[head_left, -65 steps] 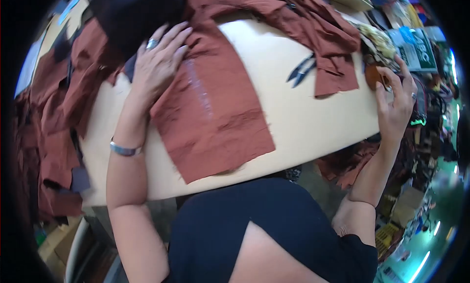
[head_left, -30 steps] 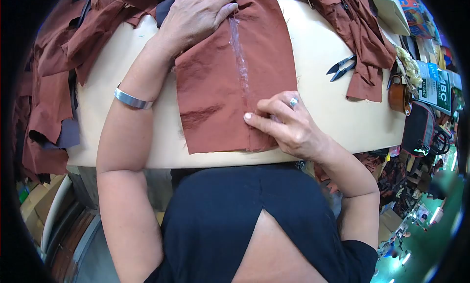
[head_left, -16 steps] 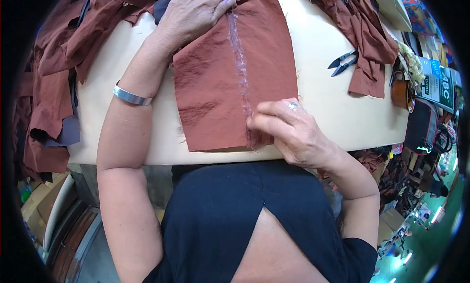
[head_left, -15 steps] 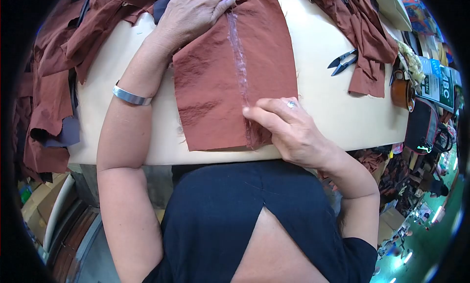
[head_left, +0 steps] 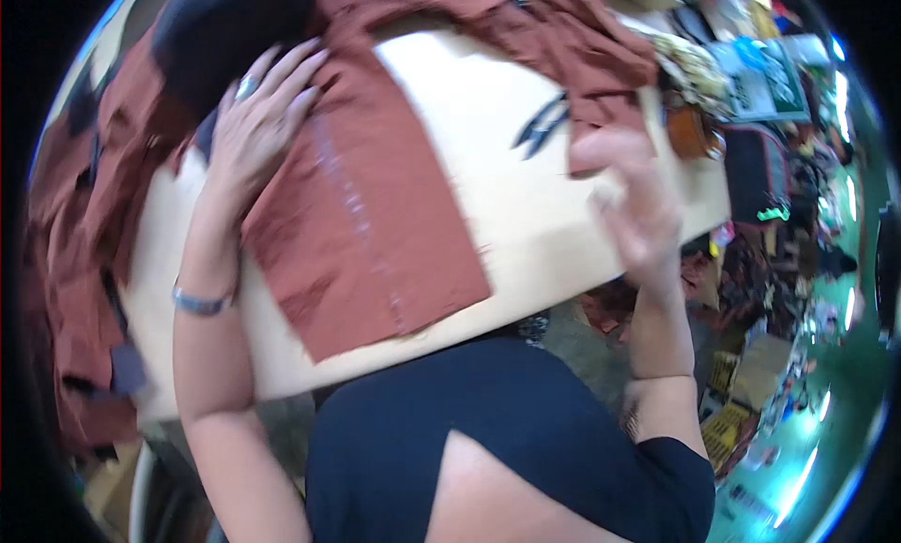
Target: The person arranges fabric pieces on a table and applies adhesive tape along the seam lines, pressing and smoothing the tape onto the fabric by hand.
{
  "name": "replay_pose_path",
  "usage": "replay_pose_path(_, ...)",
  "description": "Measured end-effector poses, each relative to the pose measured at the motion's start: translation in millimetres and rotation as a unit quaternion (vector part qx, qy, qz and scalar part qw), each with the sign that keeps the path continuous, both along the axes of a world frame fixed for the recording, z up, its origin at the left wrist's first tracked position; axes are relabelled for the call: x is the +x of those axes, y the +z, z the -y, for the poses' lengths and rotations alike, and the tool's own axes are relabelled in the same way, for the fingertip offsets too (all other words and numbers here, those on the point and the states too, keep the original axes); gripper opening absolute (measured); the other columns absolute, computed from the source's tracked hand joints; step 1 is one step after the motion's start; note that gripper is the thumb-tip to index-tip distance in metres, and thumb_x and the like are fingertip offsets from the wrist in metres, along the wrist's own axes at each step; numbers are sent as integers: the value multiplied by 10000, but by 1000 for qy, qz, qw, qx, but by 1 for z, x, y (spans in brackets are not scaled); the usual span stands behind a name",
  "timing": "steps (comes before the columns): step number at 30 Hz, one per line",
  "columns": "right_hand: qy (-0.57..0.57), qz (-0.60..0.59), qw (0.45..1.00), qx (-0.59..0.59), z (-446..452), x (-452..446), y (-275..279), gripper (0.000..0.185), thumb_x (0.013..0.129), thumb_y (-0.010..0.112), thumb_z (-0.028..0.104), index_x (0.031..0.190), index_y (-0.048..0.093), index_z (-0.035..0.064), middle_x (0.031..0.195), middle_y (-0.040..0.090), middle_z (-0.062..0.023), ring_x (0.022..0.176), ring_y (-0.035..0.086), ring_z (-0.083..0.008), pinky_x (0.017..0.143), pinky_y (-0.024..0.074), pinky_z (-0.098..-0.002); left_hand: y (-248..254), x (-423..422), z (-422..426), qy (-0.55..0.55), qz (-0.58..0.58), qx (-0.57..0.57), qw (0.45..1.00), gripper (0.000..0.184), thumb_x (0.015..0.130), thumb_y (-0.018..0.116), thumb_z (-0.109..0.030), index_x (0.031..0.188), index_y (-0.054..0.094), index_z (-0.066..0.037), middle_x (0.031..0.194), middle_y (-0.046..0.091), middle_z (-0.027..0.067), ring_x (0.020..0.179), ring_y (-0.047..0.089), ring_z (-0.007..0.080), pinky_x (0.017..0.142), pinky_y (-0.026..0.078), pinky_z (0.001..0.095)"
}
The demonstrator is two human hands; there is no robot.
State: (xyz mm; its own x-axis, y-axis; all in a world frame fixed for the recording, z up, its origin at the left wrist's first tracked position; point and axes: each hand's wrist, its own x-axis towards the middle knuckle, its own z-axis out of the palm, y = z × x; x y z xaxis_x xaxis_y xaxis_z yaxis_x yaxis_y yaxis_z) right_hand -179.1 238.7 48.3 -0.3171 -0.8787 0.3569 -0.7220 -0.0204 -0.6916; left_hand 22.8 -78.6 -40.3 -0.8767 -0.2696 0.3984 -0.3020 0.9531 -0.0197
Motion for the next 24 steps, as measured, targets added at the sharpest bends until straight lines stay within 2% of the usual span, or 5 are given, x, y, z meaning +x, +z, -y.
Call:
replay_pose_path(3, -276, -310, 906, 83, -39, -73, 34, 368, 726, 663, 81, 1082, 580, 39, 1191, 544, -129, 1121, 513, -291, 938, 403, -380, 9, -1, -6, 5, -2, 32, 999, 381, 937, 410, -249, 1301, 483, -164, 1391, 418, -13, 1293, 358, 231, 1030, 282, 389)
replay_pose_path(10, -348, -279, 814, 372, -96, -178, 21, 709, 602, 772, 440, 1204, 582, 118, 1430, 314, -188, 1295, 339, -332, 1053, 306, -419, 10, 0, -4, -3, -8, 30, 1000, 371, 914, 477, -233, 1275, 493, -152, 1380, 429, -2, 1286, 370, 249, 1036, 295, 390)
replay_pose_path(16, -318, -232, 841, 372, -93, -205, -1, 758, 615, 790, 349, 1257, 532, 41, 1407, 352, -218, 1265, 395, -312, 1041, 316, -362, 13, -2, -7, -12, -112, 61, 992, 259, 805, 658, -207, 955, 506, -61, 1287, 476, 98, 1228, 409, 316, 991, 351, 388)
replay_pose_path(20, -259, -154, 925, 233, -105, -201, 12, 472, 609, 768, 170, 990, 565, -21, 1241, 480, -149, 1094, 497, -250, 913, 407, -353, 24, 7, -10, 17, -97, 79, 992, 207, 866, 552, -240, 928, 567, -43, 1157, 516, 107, 1125, 468, 302, 947, 376, 404)
replay_pose_path(24, -304, -401, 814, 290, -102, -157, 23, 352, 673, 706, 222, 951, 573, 51, 1329, 448, -167, 1189, 440, -333, 993, 333, -426, 28, 20, -1, 38, -52, 193, 979, 231, 881, 511, -241, 1024, 608, -88, 1217, 516, 67, 1161, 462, 265, 944, 383, 401)
